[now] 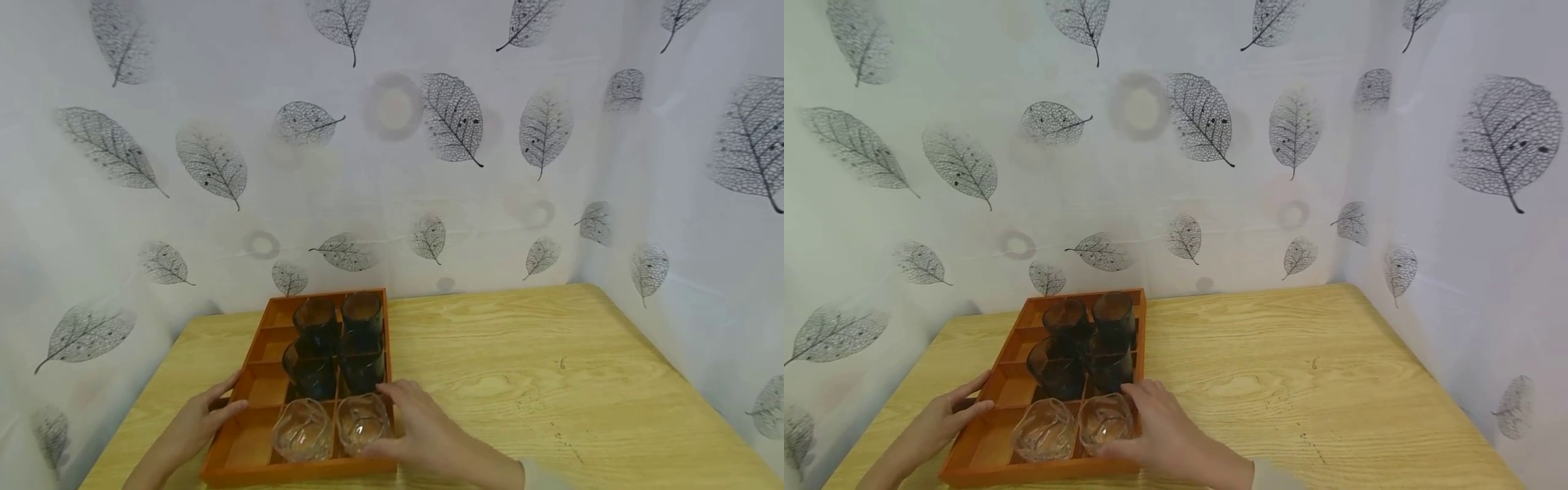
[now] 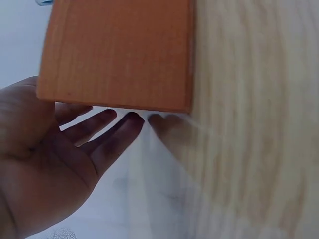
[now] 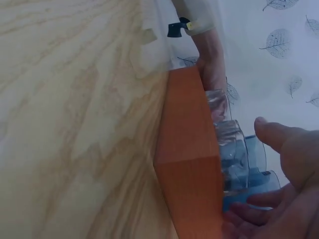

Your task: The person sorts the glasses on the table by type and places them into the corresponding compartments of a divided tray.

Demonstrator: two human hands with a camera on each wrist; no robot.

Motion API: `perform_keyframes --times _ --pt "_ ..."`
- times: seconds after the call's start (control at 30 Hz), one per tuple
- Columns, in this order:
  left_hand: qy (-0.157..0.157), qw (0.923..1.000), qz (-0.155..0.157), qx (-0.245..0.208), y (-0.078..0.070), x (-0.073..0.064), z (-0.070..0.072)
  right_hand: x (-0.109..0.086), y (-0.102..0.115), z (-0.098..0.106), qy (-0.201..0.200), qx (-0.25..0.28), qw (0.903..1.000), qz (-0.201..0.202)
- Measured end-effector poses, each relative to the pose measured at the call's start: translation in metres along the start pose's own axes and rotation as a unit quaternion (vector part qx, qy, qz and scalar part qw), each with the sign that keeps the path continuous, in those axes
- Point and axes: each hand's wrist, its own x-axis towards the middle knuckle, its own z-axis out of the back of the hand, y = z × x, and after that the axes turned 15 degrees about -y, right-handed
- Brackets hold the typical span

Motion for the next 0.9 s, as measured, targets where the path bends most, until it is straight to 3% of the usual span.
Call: perform_keyframes --times 0.17,0.33,0.5,0.67,0.8,0.9 --pt "-0.011 0.9996 -0.022 0.017 -0.001 -0.001 0.004 0.000 0.000 0.012 -0.003 -0.099 0.9935 0.057" --pt "-0.076 0.9909 -0.080 0.077 -0.009 -0.002 0.005 0.008 -0.007 0.030 -0.023 -0.208 0.9719 0.108" --pt "-0.137 0.9747 -0.141 0.107 -0.016 -0.004 0.005 0.018 -0.021 0.049 -0.023 -0.281 0.9475 0.151" --pt "-0.188 0.9443 -0.207 0.174 -0.017 -0.004 0.007 0.028 -0.044 0.067 -0.057 -0.329 0.9274 0.169" --pt "-0.204 0.9259 -0.221 0.228 -0.010 -0.002 0.013 0.033 -0.067 0.082 -0.081 -0.354 0.9188 0.154" --pt "-0.209 0.9204 -0.220 0.247 -0.001 0.000 0.019 0.033 -0.084 0.094 -0.086 -0.362 0.9190 0.131"
